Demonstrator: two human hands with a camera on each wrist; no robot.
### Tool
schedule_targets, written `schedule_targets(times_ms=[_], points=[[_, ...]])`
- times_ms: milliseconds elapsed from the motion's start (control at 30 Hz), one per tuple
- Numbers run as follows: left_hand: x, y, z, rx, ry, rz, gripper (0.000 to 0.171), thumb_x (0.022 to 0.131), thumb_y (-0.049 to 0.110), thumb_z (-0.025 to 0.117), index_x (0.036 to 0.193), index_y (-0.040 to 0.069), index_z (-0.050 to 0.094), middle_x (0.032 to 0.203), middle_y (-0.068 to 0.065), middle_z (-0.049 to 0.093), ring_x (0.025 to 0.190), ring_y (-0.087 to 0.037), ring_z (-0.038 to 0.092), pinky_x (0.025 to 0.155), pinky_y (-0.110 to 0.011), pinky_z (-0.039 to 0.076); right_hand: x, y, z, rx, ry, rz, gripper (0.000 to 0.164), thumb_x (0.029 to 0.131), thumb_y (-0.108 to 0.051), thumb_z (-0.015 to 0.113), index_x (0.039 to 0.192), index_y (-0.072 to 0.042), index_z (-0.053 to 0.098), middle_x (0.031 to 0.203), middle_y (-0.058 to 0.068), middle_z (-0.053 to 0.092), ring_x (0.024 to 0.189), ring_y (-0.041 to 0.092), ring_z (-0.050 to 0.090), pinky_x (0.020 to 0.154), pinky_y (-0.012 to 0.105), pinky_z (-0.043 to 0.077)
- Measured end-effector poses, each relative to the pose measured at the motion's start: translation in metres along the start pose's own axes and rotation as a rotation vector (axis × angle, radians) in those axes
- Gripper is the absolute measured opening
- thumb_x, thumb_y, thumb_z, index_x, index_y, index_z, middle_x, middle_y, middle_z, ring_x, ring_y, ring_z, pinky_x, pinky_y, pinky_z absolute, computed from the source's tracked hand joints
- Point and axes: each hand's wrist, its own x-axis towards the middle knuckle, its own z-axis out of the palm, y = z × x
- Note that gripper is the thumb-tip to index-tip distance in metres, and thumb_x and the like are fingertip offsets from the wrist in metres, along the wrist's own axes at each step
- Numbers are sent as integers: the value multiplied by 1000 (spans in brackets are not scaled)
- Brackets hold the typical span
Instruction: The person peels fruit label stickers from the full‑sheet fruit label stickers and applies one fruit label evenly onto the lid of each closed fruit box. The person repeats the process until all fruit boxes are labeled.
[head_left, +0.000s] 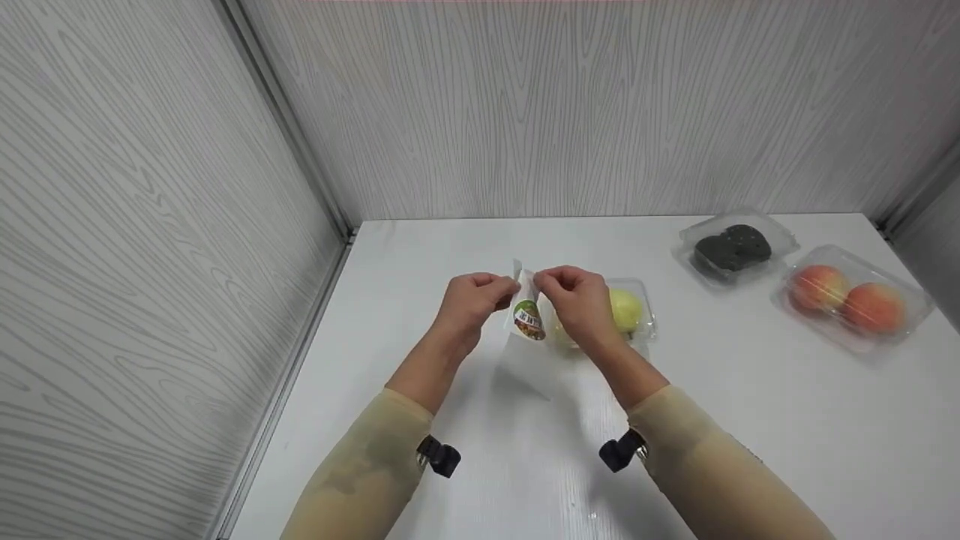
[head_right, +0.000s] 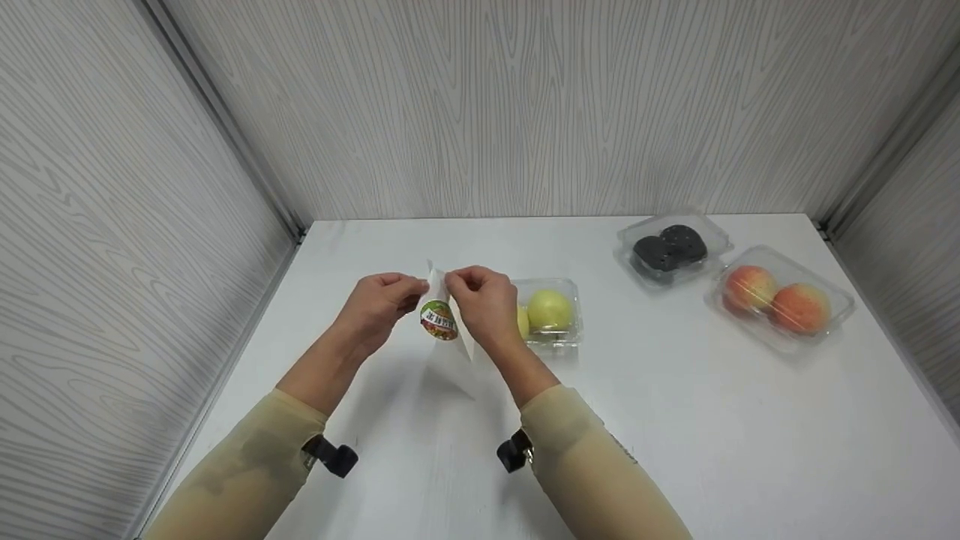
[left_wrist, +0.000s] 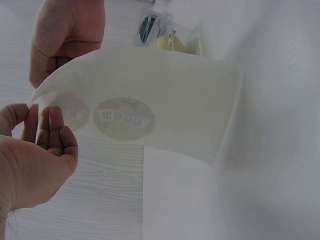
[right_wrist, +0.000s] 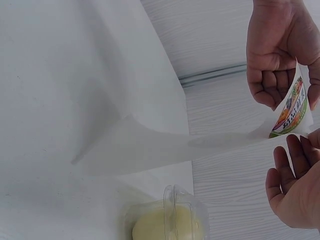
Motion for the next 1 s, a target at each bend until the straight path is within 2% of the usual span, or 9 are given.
schedule_targets(times_ms=[233,500,767,1000], points=[[-1,0,-7,29,-9,-13,20,94,17,73,99,-2,79,101,-10,73,101,-25,66,107,-44,51,-1,1,-3,-10,1,21,21,102,-24,70,105,-4,79,99,7,75,95,20,62,85,30,51],[-2,-2,-17,76,7,-4,18,94,20,73,96,4,80,108,-13,74,107,-27,67,110,-49,46,0,0,-9,-20,24,40,23,103,-26,69,106,-6,80,102,8,74,97,22,61,86,32,51],[-1,-8,-28,57,28,-11,16,94,18,73,98,3,79,105,-10,74,105,-26,68,112,-52,45,2,4,-14,13,54,86,25,105,-27,66,111,-7,79,108,8,74,107,30,64,91,32,54],[-2,-13,-38,38,66,-28,14,94,16,74,97,3,80,106,-10,74,105,-26,68,109,-47,48,3,7,-19,71,74,83,27,104,-25,66,113,-2,78,109,12,76,113,32,67,100,38,53]])
